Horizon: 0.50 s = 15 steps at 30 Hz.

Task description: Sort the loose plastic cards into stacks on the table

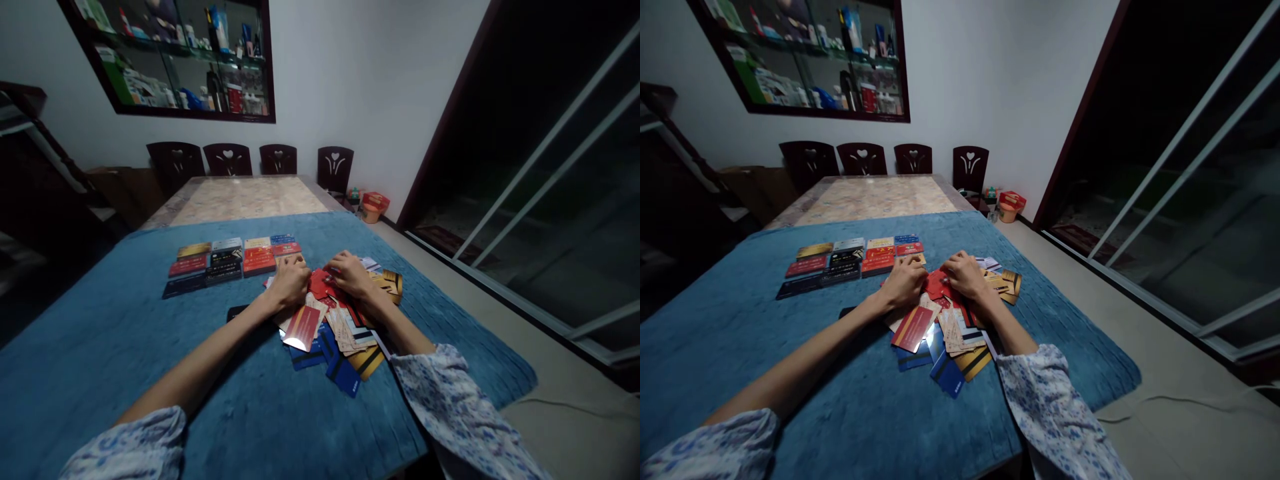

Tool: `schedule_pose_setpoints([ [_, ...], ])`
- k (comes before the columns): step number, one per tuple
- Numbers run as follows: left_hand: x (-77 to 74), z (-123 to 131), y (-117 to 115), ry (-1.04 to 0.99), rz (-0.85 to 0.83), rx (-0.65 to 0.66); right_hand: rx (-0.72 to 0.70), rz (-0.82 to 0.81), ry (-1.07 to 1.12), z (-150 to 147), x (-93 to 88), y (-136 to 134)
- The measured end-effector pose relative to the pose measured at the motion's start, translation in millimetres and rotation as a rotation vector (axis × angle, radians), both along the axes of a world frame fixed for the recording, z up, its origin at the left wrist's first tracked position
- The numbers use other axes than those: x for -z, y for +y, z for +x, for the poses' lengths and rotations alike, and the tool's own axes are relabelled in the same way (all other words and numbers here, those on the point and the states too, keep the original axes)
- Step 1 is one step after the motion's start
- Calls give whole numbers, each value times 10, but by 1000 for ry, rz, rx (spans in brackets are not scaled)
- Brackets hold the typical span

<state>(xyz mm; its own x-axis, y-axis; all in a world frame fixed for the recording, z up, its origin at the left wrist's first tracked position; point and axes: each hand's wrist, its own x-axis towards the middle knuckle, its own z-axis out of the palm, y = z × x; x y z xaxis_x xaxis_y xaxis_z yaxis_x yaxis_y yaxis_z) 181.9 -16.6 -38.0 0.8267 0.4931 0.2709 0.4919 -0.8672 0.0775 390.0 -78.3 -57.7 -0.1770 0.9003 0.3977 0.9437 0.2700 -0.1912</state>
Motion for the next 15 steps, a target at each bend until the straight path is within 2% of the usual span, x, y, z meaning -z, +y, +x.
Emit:
schedule_pose_setpoints([
  [7, -30, 34, -114, 117, 2, 31, 0, -82, -116, -35, 78, -46],
  [15, -35, 26, -123, 136, -26, 21, 42, -166, -167, -89, 40, -102],
])
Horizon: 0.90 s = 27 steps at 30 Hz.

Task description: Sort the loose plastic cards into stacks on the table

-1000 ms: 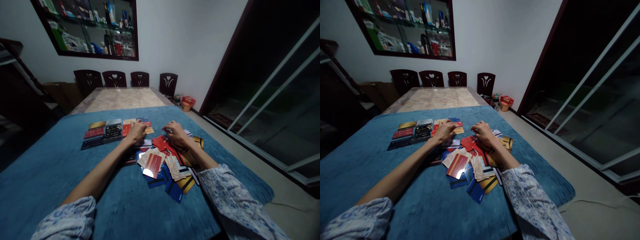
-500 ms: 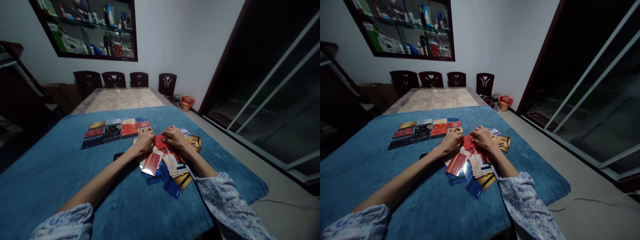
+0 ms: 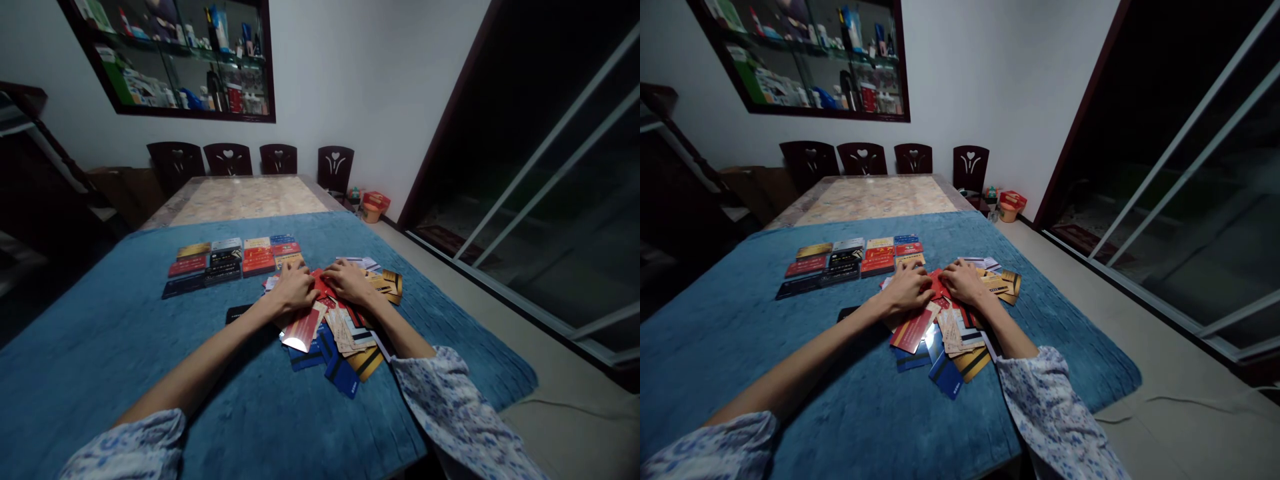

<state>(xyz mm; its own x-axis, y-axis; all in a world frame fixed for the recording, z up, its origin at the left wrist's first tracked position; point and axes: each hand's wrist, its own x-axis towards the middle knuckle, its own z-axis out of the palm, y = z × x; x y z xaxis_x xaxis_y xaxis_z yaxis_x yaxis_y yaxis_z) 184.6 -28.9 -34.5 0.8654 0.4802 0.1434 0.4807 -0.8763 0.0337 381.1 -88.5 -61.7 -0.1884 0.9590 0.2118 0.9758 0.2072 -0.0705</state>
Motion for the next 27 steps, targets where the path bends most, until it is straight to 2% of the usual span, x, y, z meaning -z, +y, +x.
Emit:
schedule_pose_setpoints([
  [10, -38, 30, -55, 20, -15, -72, -25, 2, 31, -3, 13, -2],
  [17, -64, 35, -86, 52, -17, -53, -30, 1, 36, 2, 7, -17],
  [27, -49, 23, -35, 15, -30, -33, -71, 54, 62, 63, 113, 23],
])
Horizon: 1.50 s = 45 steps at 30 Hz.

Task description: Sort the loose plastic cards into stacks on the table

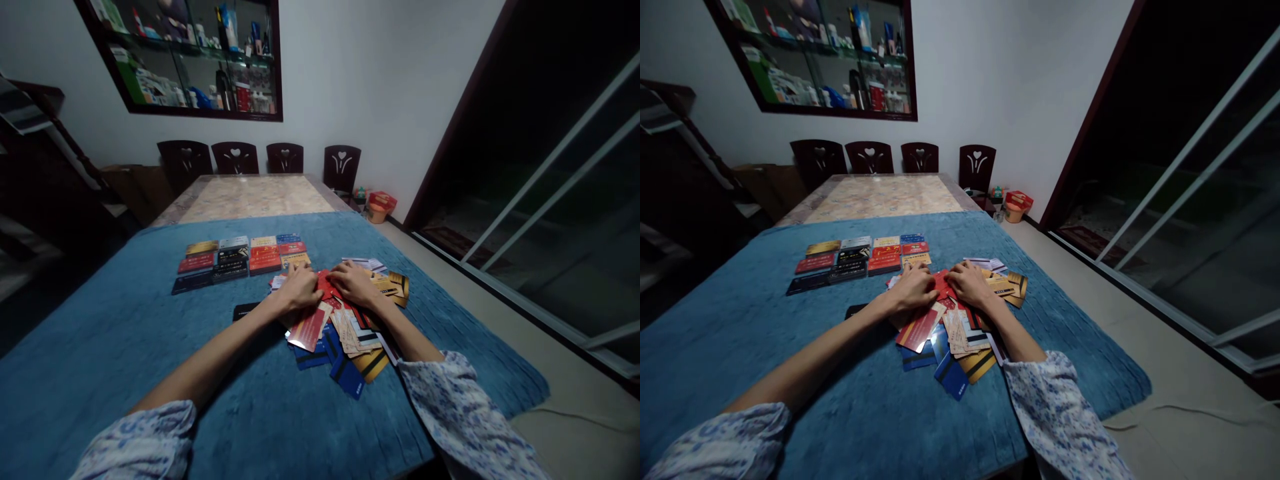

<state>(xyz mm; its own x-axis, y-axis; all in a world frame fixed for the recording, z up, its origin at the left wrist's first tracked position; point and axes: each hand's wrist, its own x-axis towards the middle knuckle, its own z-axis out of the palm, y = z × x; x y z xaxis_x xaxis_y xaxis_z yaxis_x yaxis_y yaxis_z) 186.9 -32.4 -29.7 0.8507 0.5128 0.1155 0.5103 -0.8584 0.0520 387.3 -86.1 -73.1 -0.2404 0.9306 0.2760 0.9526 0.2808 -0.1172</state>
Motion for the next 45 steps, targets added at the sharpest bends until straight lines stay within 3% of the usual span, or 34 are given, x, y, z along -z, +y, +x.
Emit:
schedule_pose_setpoints([
  [10, 37, 7, 0, 39, 103, 27, 2, 36, 22, 22, 39, 8],
  [25, 7, -39, 118, -97, 38, 50, -19, 99, 35, 47, -11, 0],
  [35, -19, -52, 185, -145, 59, 44, 65, 141, 51, 17, -87, -31],
  [45, 61, -57, 268, -213, 20, -21, 161, 144, 99, -98, -136, -51],
])
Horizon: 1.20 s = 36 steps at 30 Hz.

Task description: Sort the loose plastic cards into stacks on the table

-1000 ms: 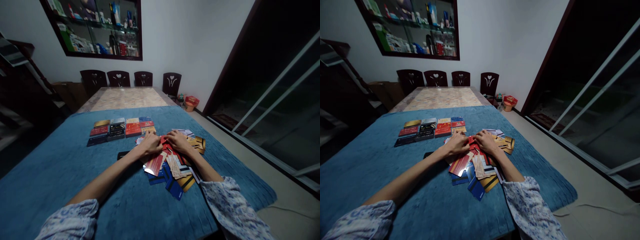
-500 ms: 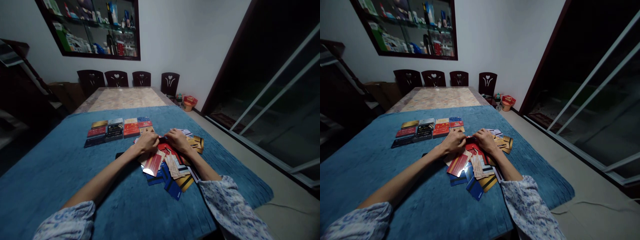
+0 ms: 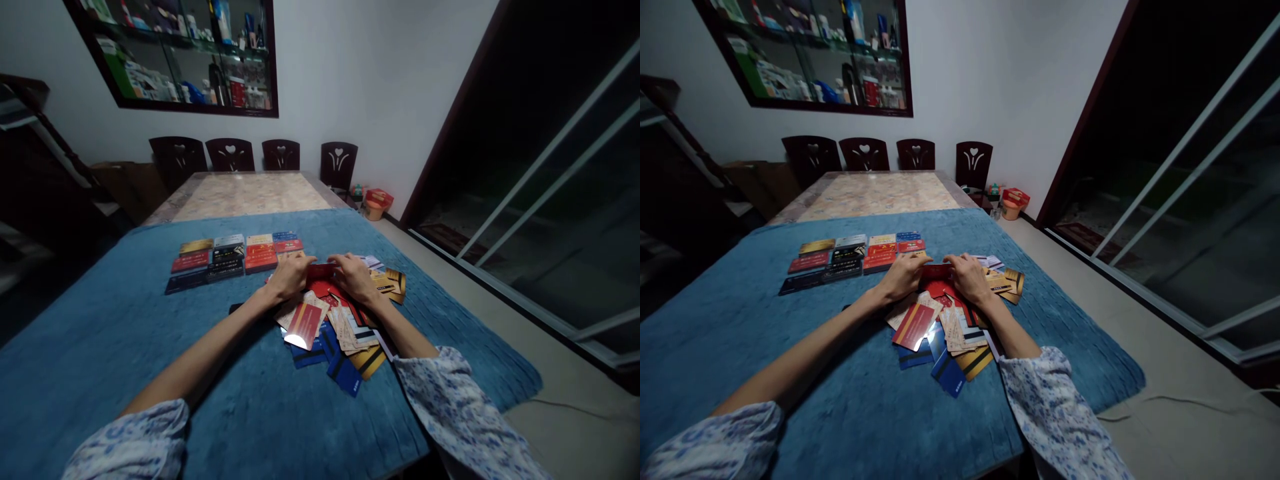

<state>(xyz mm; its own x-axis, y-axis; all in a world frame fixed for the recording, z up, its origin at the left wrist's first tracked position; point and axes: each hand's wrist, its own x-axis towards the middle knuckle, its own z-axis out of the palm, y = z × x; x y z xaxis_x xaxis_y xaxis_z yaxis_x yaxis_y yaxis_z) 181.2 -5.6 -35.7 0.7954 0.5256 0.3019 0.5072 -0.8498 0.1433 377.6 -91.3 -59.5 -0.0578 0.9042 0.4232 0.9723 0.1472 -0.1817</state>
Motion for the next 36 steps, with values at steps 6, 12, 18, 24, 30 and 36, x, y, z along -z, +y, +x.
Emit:
schedule_pose_setpoints([
  [6, 2, 5, -31, -22, 9, -26, 7, 12, 23, -13, 14, 5],
  [12, -18, -11, -35, 30, 7, -21, 0, 2, 39, -9, 27, 4],
  [18, -13, -20, -49, 71, 20, -49, 3, -20, 25, 3, 39, 7],
  [24, 36, -1, -71, 115, 52, -77, 5, -61, -37, -32, 45, 24],
  [30, 92, -6, -38, 66, 53, -85, 59, -94, -93, -71, 2, 12],
  [36, 90, -6, -39, 77, 31, -105, 90, -110, -135, -72, 12, 32],
])
